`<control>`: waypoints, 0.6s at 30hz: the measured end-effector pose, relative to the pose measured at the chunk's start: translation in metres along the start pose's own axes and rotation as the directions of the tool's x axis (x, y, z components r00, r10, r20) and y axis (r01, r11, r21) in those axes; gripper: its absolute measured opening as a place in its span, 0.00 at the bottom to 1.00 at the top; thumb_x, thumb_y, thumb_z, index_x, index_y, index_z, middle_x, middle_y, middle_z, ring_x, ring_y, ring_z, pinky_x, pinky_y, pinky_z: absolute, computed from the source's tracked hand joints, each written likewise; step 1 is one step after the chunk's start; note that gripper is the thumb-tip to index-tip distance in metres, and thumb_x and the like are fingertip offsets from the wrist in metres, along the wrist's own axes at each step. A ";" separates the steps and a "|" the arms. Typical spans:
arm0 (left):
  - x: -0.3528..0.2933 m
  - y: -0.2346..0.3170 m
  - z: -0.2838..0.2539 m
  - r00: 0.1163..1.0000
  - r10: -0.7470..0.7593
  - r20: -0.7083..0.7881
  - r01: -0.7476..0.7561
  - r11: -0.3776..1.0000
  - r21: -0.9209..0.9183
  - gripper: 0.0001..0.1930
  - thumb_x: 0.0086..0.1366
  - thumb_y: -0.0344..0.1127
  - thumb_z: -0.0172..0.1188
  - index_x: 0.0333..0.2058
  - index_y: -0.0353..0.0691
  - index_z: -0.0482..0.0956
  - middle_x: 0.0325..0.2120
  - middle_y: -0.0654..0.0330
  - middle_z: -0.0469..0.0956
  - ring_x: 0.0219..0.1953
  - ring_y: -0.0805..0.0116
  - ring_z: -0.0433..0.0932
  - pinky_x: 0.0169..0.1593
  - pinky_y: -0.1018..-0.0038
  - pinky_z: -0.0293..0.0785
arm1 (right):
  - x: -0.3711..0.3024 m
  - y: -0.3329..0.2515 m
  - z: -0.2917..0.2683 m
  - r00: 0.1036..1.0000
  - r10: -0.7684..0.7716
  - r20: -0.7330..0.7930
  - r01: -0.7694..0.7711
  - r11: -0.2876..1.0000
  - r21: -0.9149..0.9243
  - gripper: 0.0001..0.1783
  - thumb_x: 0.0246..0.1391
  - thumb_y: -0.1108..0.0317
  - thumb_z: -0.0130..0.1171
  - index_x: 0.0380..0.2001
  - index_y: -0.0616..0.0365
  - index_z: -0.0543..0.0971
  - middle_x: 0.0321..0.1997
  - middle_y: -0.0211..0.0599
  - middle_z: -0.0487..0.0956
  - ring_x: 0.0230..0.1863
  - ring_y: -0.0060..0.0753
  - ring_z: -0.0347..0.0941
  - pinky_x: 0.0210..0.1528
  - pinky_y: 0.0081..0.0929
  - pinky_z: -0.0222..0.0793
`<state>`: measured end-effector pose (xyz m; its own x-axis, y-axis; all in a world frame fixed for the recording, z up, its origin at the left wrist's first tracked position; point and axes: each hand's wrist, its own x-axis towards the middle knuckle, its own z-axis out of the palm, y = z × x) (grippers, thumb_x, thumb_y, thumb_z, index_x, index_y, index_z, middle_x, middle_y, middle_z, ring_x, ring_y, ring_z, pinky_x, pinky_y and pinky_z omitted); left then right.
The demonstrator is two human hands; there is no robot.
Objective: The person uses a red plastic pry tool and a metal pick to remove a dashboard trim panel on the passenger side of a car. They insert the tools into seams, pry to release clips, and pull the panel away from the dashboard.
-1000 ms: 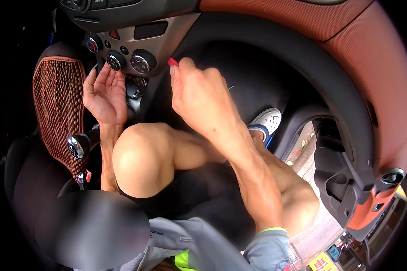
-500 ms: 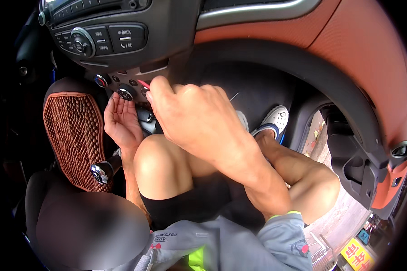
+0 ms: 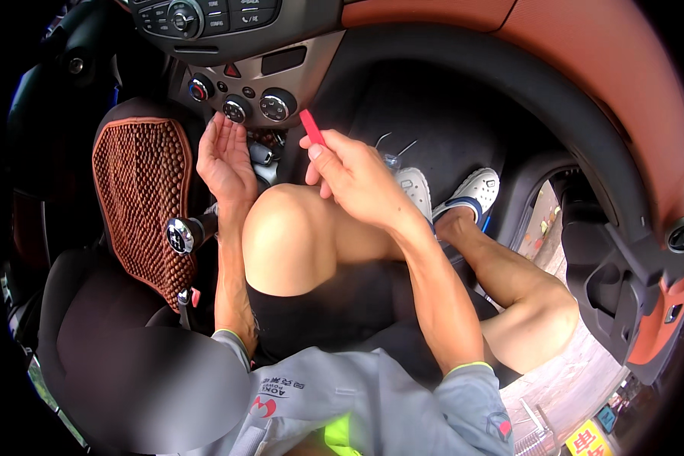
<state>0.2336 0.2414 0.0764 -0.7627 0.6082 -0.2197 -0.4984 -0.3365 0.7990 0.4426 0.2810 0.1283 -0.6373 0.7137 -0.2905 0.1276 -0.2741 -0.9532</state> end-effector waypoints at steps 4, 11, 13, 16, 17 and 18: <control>0.000 -0.004 -0.005 0.999 0.027 0.030 -0.027 1.000 0.007 0.21 0.73 0.37 0.56 0.56 0.25 0.74 0.50 0.53 0.78 0.53 0.65 0.77 0.60 0.70 0.72 | 0.002 0.003 0.005 0.997 0.072 -0.008 -0.071 0.996 0.048 0.18 0.75 0.59 0.49 0.55 0.61 0.77 0.29 0.29 0.79 0.23 0.14 0.70 0.25 0.15 0.64; -0.005 -0.001 -0.003 0.998 0.031 0.057 -0.031 0.999 -0.009 0.22 0.71 0.31 0.57 0.59 0.22 0.71 0.47 0.53 0.80 0.48 0.69 0.79 0.53 0.75 0.75 | 0.002 0.001 0.006 0.987 0.132 -0.096 -0.132 0.991 0.006 0.17 0.74 0.58 0.52 0.50 0.61 0.80 0.26 0.28 0.78 0.21 0.12 0.68 0.23 0.14 0.61; -0.005 -0.001 -0.004 0.996 0.041 0.074 -0.040 0.999 -0.018 0.22 0.71 0.31 0.57 0.59 0.21 0.71 0.47 0.53 0.80 0.48 0.69 0.79 0.53 0.75 0.75 | 0.001 -0.001 0.007 0.985 0.135 -0.110 -0.138 0.990 -0.020 0.17 0.73 0.58 0.53 0.50 0.61 0.81 0.26 0.28 0.77 0.21 0.13 0.68 0.23 0.14 0.60; -0.006 -0.002 -0.004 0.996 0.045 0.077 -0.044 0.999 -0.016 0.23 0.71 0.31 0.58 0.59 0.21 0.71 0.48 0.53 0.80 0.47 0.69 0.79 0.53 0.75 0.75 | 0.000 0.003 0.002 0.984 0.150 -0.096 -0.148 0.989 0.032 0.17 0.73 0.59 0.54 0.52 0.61 0.80 0.27 0.29 0.77 0.22 0.14 0.68 0.23 0.14 0.60; -0.005 -0.002 -0.004 0.995 0.047 0.082 -0.048 0.999 0.003 0.22 0.72 0.32 0.56 0.59 0.22 0.72 0.48 0.52 0.80 0.49 0.67 0.79 0.54 0.73 0.75 | -0.001 0.001 0.001 0.983 0.164 -0.088 -0.158 0.985 0.075 0.17 0.72 0.62 0.54 0.54 0.63 0.80 0.27 0.30 0.77 0.23 0.16 0.69 0.24 0.15 0.61; -0.005 -0.001 -0.004 0.995 0.049 0.088 -0.051 0.998 0.022 0.21 0.73 0.33 0.55 0.59 0.23 0.72 0.49 0.51 0.80 0.50 0.66 0.79 0.56 0.72 0.74 | -0.003 -0.001 -0.001 0.984 0.167 -0.058 -0.160 0.981 0.113 0.18 0.72 0.63 0.53 0.55 0.64 0.79 0.27 0.31 0.77 0.24 0.17 0.69 0.24 0.15 0.61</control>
<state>0.2359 0.2357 0.0743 -0.7472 0.6518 -0.1299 -0.4495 -0.3517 0.8211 0.4451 0.2801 0.1296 -0.5616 0.6944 -0.4499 0.1405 -0.4558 -0.8789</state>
